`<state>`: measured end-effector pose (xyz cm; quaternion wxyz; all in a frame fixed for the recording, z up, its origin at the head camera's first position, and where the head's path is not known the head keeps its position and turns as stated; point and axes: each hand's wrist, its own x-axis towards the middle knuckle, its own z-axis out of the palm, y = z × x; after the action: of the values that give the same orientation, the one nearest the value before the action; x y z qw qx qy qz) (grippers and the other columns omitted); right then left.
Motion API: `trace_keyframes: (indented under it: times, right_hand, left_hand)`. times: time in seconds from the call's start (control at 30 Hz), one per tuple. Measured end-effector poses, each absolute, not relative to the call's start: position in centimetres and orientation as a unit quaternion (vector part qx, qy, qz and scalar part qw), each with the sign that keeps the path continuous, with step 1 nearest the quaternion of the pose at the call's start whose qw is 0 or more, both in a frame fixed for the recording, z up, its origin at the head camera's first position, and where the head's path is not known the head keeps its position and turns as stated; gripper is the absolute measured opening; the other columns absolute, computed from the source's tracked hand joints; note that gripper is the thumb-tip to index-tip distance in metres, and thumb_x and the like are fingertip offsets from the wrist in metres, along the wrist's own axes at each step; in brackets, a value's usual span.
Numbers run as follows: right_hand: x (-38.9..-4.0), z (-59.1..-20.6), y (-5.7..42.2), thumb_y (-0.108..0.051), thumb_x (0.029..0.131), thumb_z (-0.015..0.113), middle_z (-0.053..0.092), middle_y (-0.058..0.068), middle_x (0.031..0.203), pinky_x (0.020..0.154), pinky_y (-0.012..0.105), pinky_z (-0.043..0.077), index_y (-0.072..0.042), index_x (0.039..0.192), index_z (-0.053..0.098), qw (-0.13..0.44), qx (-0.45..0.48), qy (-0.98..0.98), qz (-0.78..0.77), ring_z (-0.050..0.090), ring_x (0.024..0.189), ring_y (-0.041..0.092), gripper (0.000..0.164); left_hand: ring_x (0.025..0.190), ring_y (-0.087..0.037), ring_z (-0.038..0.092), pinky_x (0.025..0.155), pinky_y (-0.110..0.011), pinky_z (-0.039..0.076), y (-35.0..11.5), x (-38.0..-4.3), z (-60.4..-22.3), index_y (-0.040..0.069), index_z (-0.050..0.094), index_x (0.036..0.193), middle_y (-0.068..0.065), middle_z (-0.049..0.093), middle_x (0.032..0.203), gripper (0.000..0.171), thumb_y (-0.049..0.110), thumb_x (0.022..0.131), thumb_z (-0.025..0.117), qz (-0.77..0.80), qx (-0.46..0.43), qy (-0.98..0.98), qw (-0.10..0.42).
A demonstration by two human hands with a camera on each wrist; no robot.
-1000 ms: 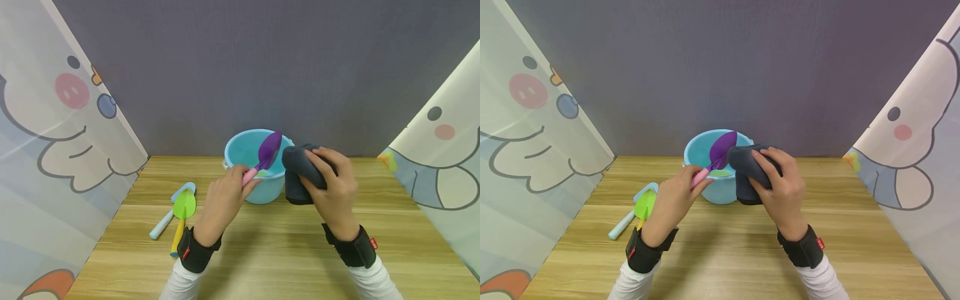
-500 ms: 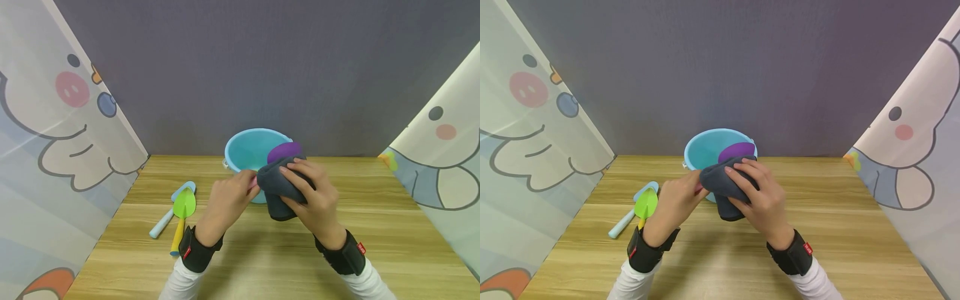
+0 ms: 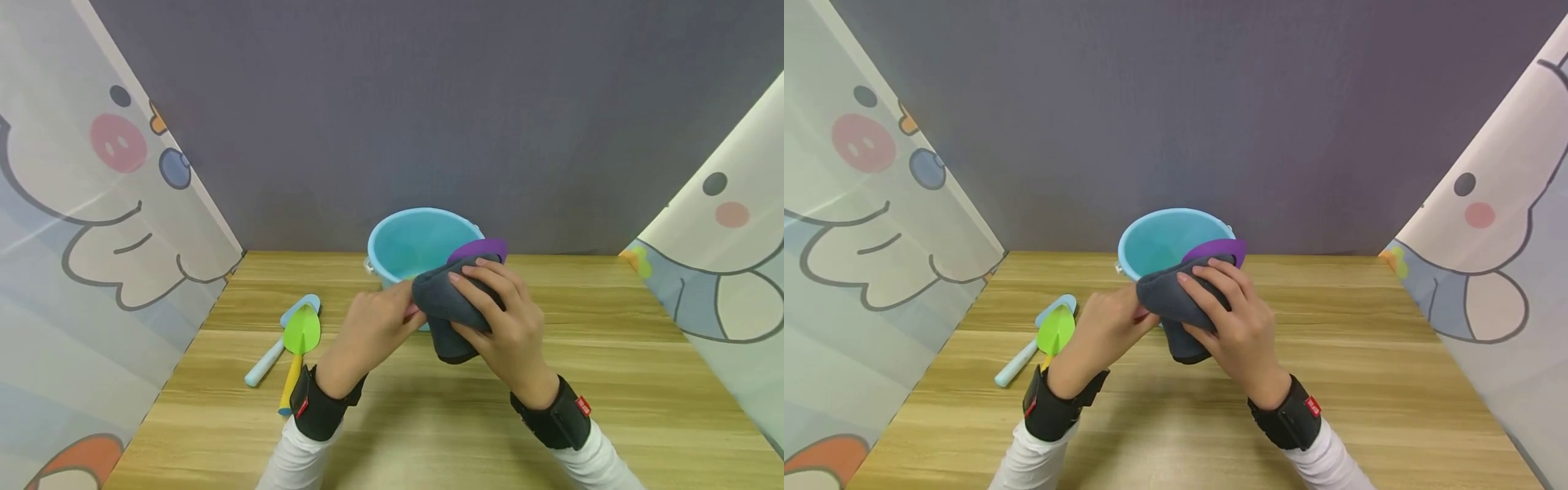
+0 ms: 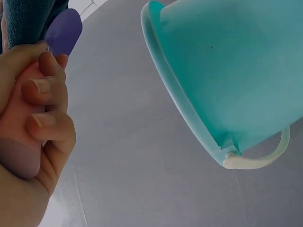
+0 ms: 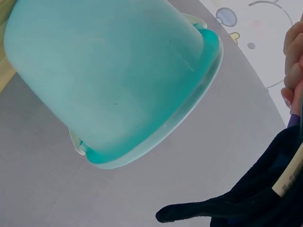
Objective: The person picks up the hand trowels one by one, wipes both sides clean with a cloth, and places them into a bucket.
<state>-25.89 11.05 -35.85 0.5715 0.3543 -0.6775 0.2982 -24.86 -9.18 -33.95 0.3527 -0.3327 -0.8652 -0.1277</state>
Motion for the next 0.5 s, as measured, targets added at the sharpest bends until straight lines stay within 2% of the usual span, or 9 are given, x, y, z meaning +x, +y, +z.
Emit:
trace_keyframes:
  times: [0.17,0.5]
  right_hand:
    - [-26.07,-36.01,11.15,-0.037,0.097,0.069,0.069,0.019,0.114,0.115,0.024,0.042,-0.006,0.116,0.074,0.562,0.353,-0.685,0.301,0.064,0.112,0.04,0.037]
    - [-26.5,-36.34,11.34,-0.04,0.096,0.07,0.069,0.02,0.114,0.114,0.025,0.043,-0.006,0.115,0.074,0.562,0.341,-0.684,0.315,0.063,0.111,0.041,0.039]
  left_hand:
    - [0.053,-0.005,0.028,0.051,-0.02,0.018,-9.16,-24.8,-34.02,0.013,0.048,0.078,0.009,0.026,0.066,0.031,0.017,0.088,0.078,-0.115,-0.334,-0.861,0.367]
    - [0.052,-0.006,0.038,0.047,-0.02,0.029,-8.99,-24.86,-34.22,0.011,0.06,0.088,0.007,0.044,0.063,0.019,0.019,0.088,0.078,-0.102,-0.343,-0.853,0.381]
